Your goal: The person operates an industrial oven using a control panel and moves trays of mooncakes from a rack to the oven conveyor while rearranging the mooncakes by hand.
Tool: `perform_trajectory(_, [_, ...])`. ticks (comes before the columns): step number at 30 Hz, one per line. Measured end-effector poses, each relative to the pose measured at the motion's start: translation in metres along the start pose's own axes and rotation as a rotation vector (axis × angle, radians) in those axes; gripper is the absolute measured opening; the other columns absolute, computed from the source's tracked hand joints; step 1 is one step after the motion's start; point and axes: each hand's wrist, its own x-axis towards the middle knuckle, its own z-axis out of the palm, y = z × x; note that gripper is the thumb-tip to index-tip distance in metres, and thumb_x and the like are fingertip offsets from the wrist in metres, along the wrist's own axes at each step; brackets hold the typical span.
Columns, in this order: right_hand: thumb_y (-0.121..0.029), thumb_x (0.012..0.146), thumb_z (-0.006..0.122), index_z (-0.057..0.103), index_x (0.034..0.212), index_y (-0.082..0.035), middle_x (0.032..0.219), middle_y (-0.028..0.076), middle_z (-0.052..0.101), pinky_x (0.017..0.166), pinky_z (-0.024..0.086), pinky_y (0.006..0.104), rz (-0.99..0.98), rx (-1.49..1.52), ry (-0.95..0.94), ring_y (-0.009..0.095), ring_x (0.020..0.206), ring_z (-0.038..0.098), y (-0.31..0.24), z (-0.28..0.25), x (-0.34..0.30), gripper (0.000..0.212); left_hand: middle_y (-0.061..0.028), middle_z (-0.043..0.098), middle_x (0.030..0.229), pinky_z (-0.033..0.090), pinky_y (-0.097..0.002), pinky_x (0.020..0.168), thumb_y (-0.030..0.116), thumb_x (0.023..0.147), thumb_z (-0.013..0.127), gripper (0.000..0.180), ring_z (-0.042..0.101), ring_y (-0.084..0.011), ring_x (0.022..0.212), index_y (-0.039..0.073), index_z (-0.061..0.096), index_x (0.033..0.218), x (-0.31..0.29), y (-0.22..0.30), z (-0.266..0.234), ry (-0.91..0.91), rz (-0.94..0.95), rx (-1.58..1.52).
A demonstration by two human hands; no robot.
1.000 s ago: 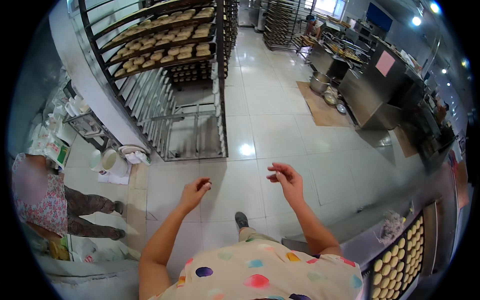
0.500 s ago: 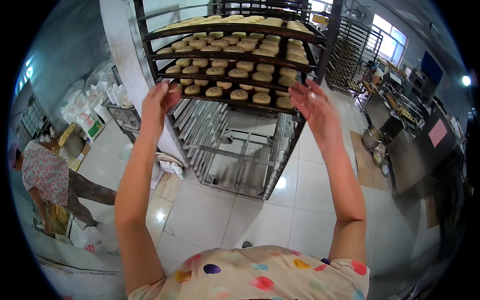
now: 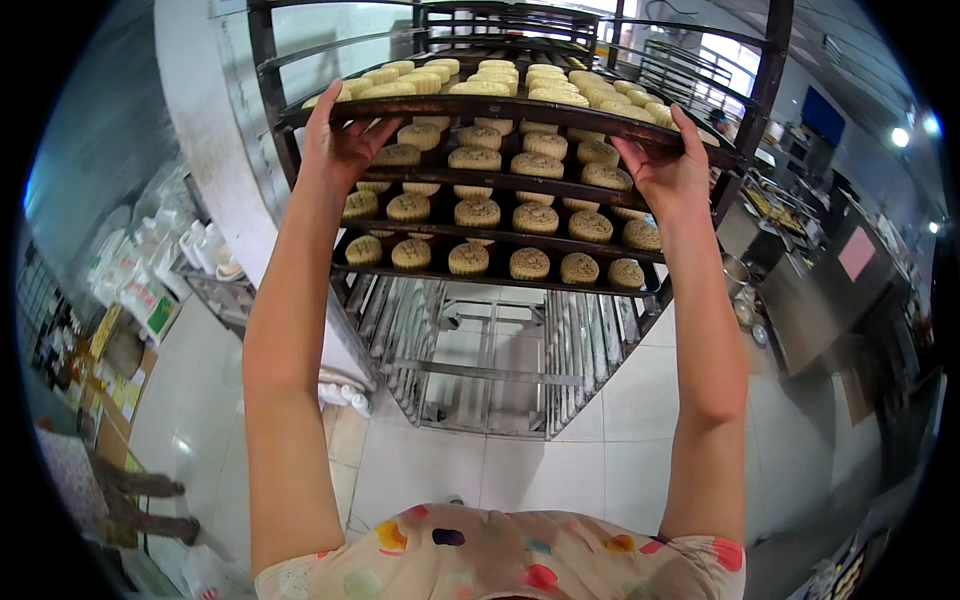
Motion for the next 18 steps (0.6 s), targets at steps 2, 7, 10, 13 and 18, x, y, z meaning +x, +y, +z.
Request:
perform_trajectory(2, [-0.019, 0.083, 0.061, 0.049, 0.110, 0.006, 0.110, 0.020, 0.056, 0.092, 0.050, 0.0488, -0.033, -0.008, 0.017, 0.036, 0.103, 0.057, 0.007, 0.009, 0.006, 0.039, -0.0190, 0.047, 0.114, 0.045, -0.0551, 0.095, 0.018, 0.082, 0.062, 0.042, 0.047, -0.0351, 0.113, -0.004, 0.044, 0.112, 0.017, 0.011, -0.012, -0.110, -0.120, -0.049])
perform_trajectory(7, [-0.016, 0.080, 0.056, 0.049, 0.101, 0.005, 0.102, 0.019, 0.056, 0.085, 0.054, 0.0486, -0.074, -0.083, 0.166, 0.035, 0.096, 0.059, 0.007, 0.017, -0.002, 0.031, -0.0234, 0.045, 0.119, 0.042, -0.0548, 0.100, 0.015, 0.081, 0.057, 0.043, 0.045, -0.0385, 0.116, -0.009, 0.041, 0.114, 0.012, 0.018, -0.010, -0.102, -0.242, -0.116])
perform_trajectory(10, [-0.017, 0.079, 0.056, 0.048, 0.104, 0.006, 0.104, 0.020, 0.057, 0.085, 0.054, 0.0480, -0.094, -0.115, 0.146, 0.034, 0.098, 0.059, -0.011, 0.028, -0.037, 0.034, -0.0238, 0.044, 0.124, 0.039, -0.0522, 0.103, 0.020, 0.082, 0.060, 0.047, 0.043, -0.0377, 0.119, -0.009, 0.043, 0.115, -0.034, 0.036, -0.003, -0.263, -0.128, -0.043])
perform_trajectory(13, [-0.019, 0.080, 0.056, 0.048, 0.106, 0.006, 0.107, 0.020, 0.057, 0.085, 0.054, 0.0462, -0.103, -0.177, 0.114, 0.033, 0.099, 0.060, -0.022, 0.045, -0.096, 0.037, -0.0240, 0.039, 0.135, 0.028, -0.0535, 0.108, 0.035, 0.084, 0.062, 0.061, 0.037, -0.0389, 0.127, -0.007, 0.041, 0.124, -0.084, 0.066, -0.016, -0.347, -0.133, -0.087])
perform_trajectory(18, [-0.025, 0.082, 0.052, 0.049, 0.114, 0.005, 0.101, 0.017, 0.062, 0.076, 0.058, 0.0350, -0.130, -0.294, 0.207, 0.026, 0.092, 0.064, -0.044, 0.077, -0.197, 0.044, -0.0207, 0.035, 0.141, 0.018, -0.0549, 0.111, 0.052, 0.084, 0.057, 0.078, 0.029, -0.0361, 0.134, 0.003, 0.032, 0.139, -0.131, 0.110, -0.072, -0.726, -0.185, -0.271])
